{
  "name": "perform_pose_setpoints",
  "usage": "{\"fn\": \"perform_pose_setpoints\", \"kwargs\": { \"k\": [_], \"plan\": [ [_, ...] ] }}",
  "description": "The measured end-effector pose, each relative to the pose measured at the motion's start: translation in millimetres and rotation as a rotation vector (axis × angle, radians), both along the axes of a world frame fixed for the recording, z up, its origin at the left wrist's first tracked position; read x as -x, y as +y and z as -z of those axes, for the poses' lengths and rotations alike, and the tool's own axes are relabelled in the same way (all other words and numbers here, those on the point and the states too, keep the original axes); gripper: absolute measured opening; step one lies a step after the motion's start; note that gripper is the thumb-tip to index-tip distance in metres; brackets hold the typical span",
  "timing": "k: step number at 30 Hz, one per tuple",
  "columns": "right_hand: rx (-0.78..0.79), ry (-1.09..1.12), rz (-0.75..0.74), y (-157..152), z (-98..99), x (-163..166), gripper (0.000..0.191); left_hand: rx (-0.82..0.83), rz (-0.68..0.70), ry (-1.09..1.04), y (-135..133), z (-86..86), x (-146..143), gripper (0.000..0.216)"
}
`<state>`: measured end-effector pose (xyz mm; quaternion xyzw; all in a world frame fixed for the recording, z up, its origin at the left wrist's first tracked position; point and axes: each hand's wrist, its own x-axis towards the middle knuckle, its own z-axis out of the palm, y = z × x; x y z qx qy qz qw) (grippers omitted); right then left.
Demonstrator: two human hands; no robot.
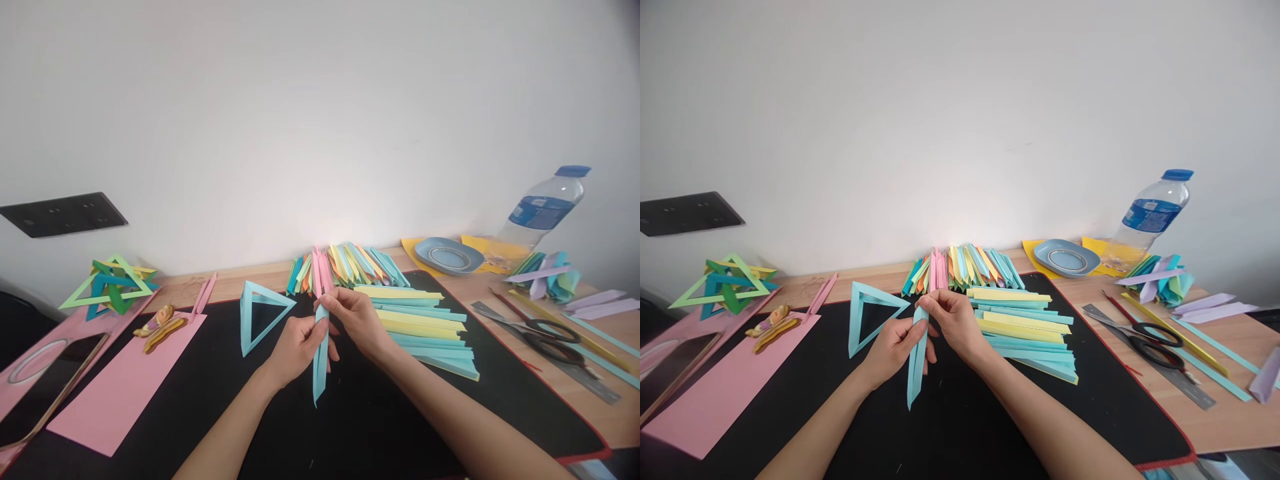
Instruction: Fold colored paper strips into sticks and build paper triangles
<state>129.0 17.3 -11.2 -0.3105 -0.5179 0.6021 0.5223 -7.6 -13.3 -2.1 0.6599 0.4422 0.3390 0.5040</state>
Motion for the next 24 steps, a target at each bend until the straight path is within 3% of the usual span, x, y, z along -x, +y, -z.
{"fn": "perform_pose_setpoints", "kwargs": {
  "k": [8, 13, 18, 24],
  "plan": [
    [-0.071, -0.148, 0.137, -6.1, 5.7, 3.4, 0.036, 0.077, 0.051, -0.085, -0.6, 1.4, -1.9, 0.047],
    [-0.034, -0.079, 0.078, -2.8, 1.9, 1.6, 0.038, 0.108, 0.033, -0.149, 0.1, 0.9, -1.1, 0.042],
    [-0.034, -0.066, 0.11, 1.9, 1.3, -0.8, 0.04, 0.094, -0.029, -0.158, 2.4, -0.3, -1.7, 0.036],
    [-0.056, -0.126, 0.088, 3.0, 0.8, -2.7, 0.033, -0.007, -0.057, -0.127, 6.7, -1.4, 1.1, 0.031]
  ]
}}
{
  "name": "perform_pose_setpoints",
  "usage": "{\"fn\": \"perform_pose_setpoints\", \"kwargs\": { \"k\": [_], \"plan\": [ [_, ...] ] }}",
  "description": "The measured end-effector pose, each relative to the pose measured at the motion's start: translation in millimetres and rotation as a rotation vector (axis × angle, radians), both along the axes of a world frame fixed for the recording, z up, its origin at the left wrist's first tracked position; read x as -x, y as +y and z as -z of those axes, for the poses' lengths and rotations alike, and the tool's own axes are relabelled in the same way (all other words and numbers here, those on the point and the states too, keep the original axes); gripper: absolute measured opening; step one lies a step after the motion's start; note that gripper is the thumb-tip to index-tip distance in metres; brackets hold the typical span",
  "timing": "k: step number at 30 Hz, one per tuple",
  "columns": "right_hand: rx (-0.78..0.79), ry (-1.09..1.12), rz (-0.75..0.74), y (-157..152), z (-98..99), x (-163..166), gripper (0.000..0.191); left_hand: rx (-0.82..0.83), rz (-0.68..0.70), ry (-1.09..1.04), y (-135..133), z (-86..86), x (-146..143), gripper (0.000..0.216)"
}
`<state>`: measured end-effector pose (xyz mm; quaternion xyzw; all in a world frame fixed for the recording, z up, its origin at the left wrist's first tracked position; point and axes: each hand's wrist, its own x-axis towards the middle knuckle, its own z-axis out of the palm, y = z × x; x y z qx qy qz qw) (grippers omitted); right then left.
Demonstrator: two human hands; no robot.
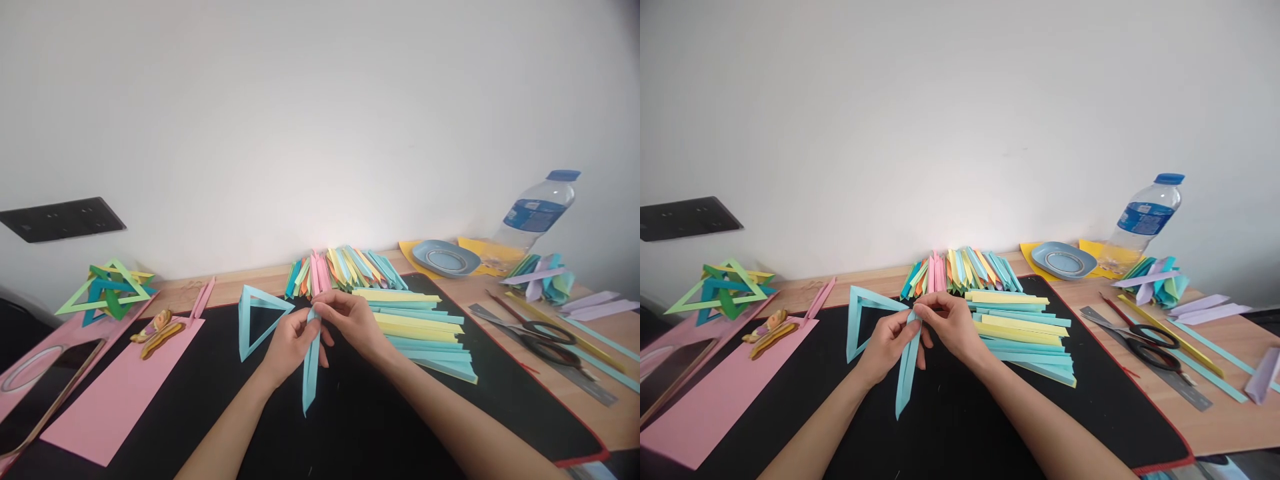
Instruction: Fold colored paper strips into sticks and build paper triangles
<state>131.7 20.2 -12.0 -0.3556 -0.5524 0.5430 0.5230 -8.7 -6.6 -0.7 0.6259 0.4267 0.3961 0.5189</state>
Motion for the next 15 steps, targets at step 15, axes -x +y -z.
{"fn": "perform_pose_setpoints", "kwargs": {
  "k": [15],
  "plan": [
    [0.32, 0.298, -0.33, 3.7, 1.1, -2.6, 0.035, -0.089, -0.093, 0.035, -1.3, -2.6, 0.1, 0.034]
  ]
}}
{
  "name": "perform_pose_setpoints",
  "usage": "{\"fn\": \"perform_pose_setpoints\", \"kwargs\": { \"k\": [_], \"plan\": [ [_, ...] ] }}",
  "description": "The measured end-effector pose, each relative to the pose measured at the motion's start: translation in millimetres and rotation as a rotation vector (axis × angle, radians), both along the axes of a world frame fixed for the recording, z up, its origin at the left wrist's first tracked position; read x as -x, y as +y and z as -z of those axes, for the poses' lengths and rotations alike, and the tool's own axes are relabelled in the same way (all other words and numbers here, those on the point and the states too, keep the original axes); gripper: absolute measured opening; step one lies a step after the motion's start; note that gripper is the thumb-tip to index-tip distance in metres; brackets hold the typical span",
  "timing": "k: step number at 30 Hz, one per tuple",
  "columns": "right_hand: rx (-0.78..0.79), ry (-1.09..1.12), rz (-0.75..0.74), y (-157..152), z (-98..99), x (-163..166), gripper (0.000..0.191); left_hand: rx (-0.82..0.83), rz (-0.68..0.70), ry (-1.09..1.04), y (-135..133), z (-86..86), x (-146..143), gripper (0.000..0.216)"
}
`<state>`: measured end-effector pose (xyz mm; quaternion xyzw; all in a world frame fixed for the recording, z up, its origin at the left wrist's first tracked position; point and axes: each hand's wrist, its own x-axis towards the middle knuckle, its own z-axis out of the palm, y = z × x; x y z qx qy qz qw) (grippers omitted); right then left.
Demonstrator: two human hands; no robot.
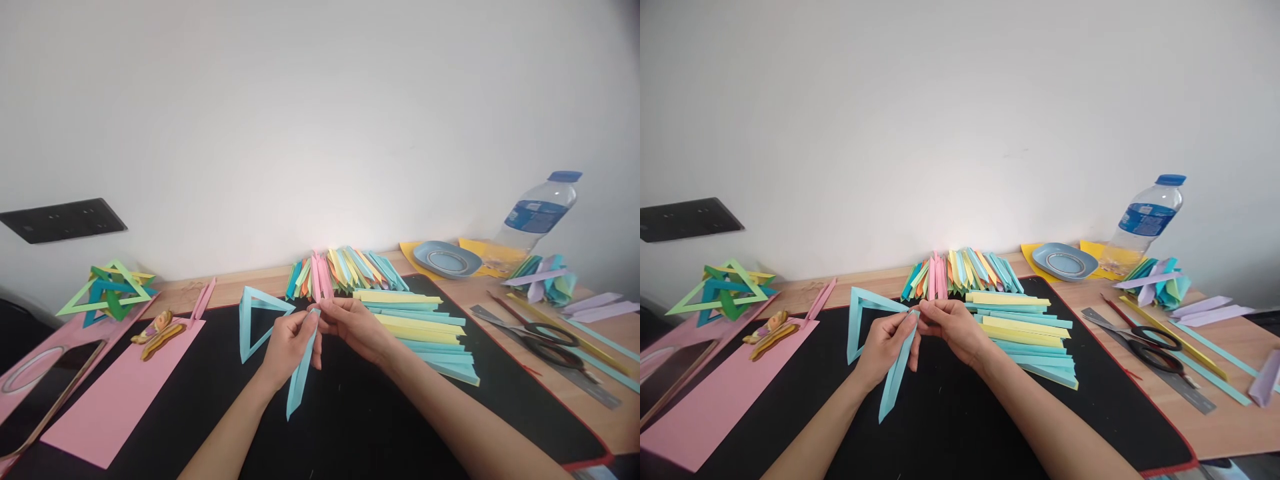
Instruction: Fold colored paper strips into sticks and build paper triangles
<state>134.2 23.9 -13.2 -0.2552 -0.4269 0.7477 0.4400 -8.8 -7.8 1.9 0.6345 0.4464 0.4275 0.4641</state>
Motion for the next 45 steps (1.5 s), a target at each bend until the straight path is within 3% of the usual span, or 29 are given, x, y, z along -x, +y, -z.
{"fn": "perform_pose_setpoints", "kwargs": {
  "k": [11, 25, 39, 45],
  "plan": [
    [0.102, 0.055, -0.145, 5.2, 2.9, -4.7, 0.03, 0.002, 0.063, 0.058, -0.8, 2.2, 2.5, 0.034],
    [0.166, -0.01, -0.123, 9.6, 3.7, -8.0, 0.033, -0.003, 0.063, 0.088, -0.9, 2.4, 1.8, 0.04],
    [-0.197, -0.239, 0.038, 4.3, -4.4, -7.4, 0.04, -0.016, 0.021, 0.173, 0.9, 3.6, 1.6, 0.039],
    [-0.271, -0.355, 0.126, 4.1, -1.2, -3.2, 0.038, 0.03, 0.041, 0.126, 0.7, 1.5, 0.8, 0.038]
  ]
}}
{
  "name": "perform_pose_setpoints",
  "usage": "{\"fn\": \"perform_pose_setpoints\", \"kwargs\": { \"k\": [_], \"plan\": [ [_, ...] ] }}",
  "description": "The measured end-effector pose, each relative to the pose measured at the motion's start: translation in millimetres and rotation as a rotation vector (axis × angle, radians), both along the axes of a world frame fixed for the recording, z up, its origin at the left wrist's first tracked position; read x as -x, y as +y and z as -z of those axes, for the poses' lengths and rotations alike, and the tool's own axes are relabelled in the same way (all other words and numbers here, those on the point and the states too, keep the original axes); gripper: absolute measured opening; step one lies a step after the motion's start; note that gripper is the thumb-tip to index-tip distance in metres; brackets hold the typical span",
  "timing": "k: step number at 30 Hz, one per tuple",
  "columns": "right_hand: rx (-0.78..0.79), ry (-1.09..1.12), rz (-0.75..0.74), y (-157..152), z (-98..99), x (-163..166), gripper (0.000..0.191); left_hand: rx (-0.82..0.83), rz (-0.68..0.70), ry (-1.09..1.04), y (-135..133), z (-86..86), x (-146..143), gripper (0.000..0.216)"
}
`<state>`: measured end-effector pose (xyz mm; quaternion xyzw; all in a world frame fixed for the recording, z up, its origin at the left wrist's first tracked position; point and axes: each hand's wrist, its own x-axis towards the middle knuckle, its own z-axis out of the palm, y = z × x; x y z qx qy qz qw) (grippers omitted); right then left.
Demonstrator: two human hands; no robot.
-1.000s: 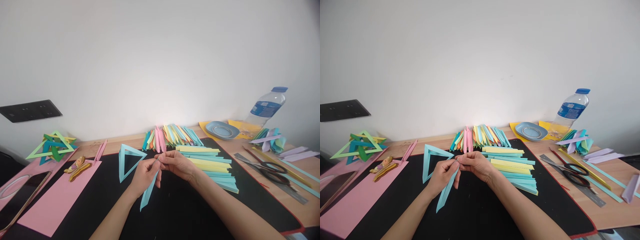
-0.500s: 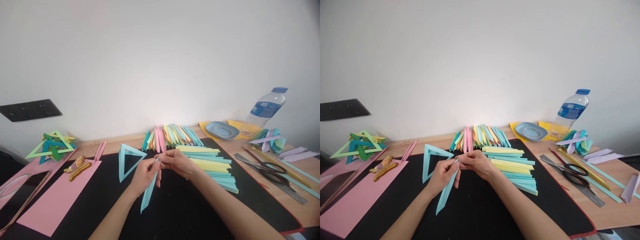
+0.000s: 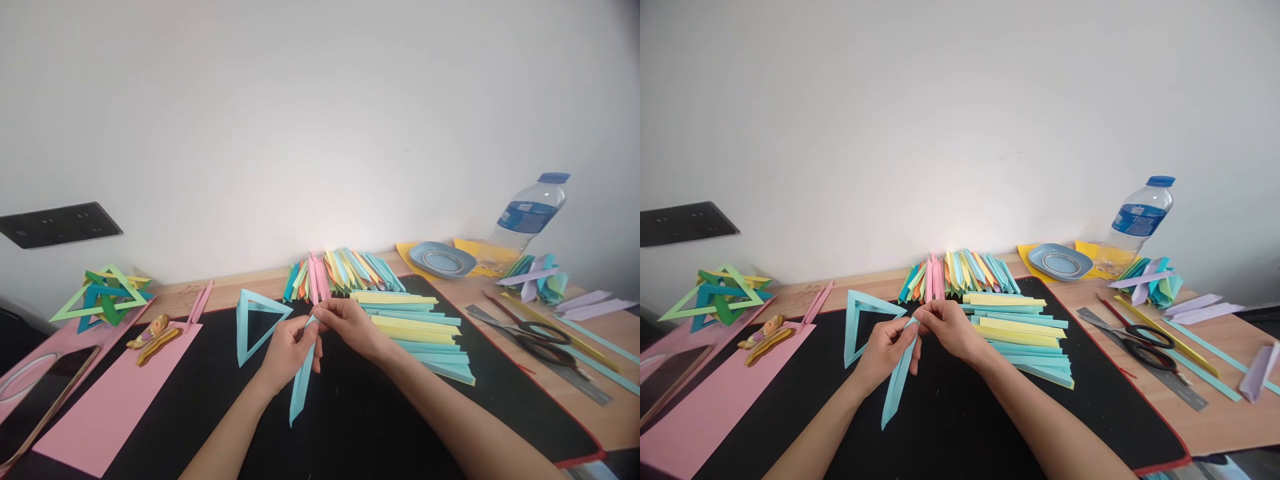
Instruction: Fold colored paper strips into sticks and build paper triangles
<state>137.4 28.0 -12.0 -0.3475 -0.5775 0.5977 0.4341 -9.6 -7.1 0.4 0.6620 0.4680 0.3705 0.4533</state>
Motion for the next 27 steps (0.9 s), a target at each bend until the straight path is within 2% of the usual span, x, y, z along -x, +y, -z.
{"fn": "perform_pose_setpoints", "kwargs": {
  "k": [5, 10, 15, 21, 27],
  "plan": [
    [0.011, 0.066, 0.189, 3.7, 1.8, 2.4, 0.043, 0.219, -0.011, -0.117, -0.4, 2.3, -3.9, 0.033],
    [0.013, 0.103, 0.098, 2.4, 1.3, 2.5, 0.04, 0.287, 0.025, -0.186, -1.8, 1.8, -5.5, 0.036],
    [0.043, 0.094, 0.149, 3.7, 3.8, 3.1, 0.043, 0.311, 0.056, -0.214, -2.2, 0.8, -5.0, 0.038],
    [0.022, 0.133, 0.082, 3.1, 4.5, 3.3, 0.038, 0.293, 0.034, -0.231, -1.2, 2.7, -4.5, 0.036],
    [0.044, 0.139, 0.023, 0.5, 0.7, 1.0, 0.034, 0.367, 0.073, -0.422, 0.7, -0.6, -2.4, 0.049]
  ]
}}
